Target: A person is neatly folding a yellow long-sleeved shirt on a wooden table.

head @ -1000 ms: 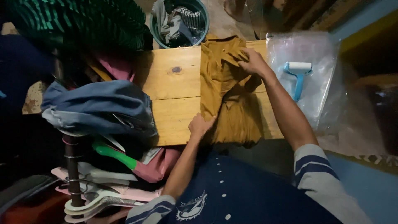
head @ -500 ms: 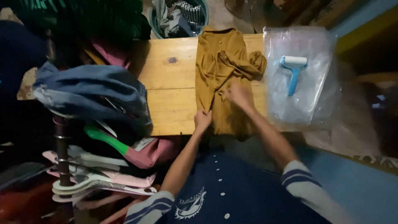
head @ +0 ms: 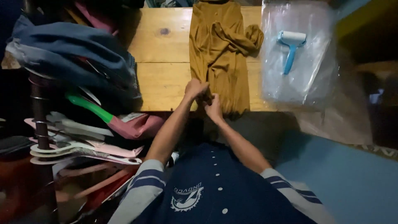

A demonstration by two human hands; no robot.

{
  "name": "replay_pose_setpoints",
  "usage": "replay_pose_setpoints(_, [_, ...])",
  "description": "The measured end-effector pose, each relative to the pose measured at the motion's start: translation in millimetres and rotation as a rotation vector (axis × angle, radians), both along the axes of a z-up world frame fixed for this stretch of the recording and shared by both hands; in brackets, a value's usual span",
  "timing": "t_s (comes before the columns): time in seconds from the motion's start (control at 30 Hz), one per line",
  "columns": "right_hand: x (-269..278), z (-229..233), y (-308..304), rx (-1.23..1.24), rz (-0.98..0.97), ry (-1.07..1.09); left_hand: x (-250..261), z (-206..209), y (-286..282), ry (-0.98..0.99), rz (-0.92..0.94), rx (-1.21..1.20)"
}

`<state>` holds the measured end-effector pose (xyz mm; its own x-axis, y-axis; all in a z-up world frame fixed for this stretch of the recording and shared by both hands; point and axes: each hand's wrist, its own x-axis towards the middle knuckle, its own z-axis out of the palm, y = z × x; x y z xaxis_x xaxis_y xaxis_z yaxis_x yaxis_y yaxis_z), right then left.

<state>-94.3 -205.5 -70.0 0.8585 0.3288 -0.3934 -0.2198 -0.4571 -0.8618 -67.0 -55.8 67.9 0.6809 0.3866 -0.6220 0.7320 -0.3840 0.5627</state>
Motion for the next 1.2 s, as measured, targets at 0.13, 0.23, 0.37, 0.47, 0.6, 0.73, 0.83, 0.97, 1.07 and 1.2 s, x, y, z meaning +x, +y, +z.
replay_pose_setpoints(0.13, [3,-82,-2,-0.090,0.034,0.038,5,-20,8,-0.036,0.029,0.079])
replay_pose_setpoints(0.23, [-6,-92,-5,-0.033,0.098,0.042,6,-17,13,-0.013,0.003,0.189])
replay_pose_setpoints(0.37, [-25,-27,-7,0.117,0.222,0.053,12,-27,15,0.014,-0.059,0.327])
replay_pose_setpoints(0.47, [-43,22,-13,0.014,0.401,0.155,10,-30,12,0.039,-0.081,0.349])
replay_pose_setpoints(0.6, [-53,2,-21,-0.228,0.590,0.090,-5,17,8,0.011,-0.161,0.288])
replay_pose_setpoints(0.73, [-46,50,-38,-0.443,0.671,0.065,-21,2,8,-0.081,-0.230,0.065])
replay_pose_setpoints(0.83, [-36,68,-41,-0.605,0.797,0.169,-17,-48,22,-0.077,-0.250,0.057])
replay_pose_setpoints(0.97, [-29,57,-40,-0.480,0.540,0.125,-2,-80,40,-0.095,-0.378,0.313])
replay_pose_setpoints(1.07, [-30,46,-33,-0.508,0.409,0.003,11,-64,43,-0.162,-0.524,0.372])
replay_pose_setpoints(1.2, [-33,52,-24,-0.543,0.296,-0.143,38,-75,44,-0.604,-0.980,0.815])
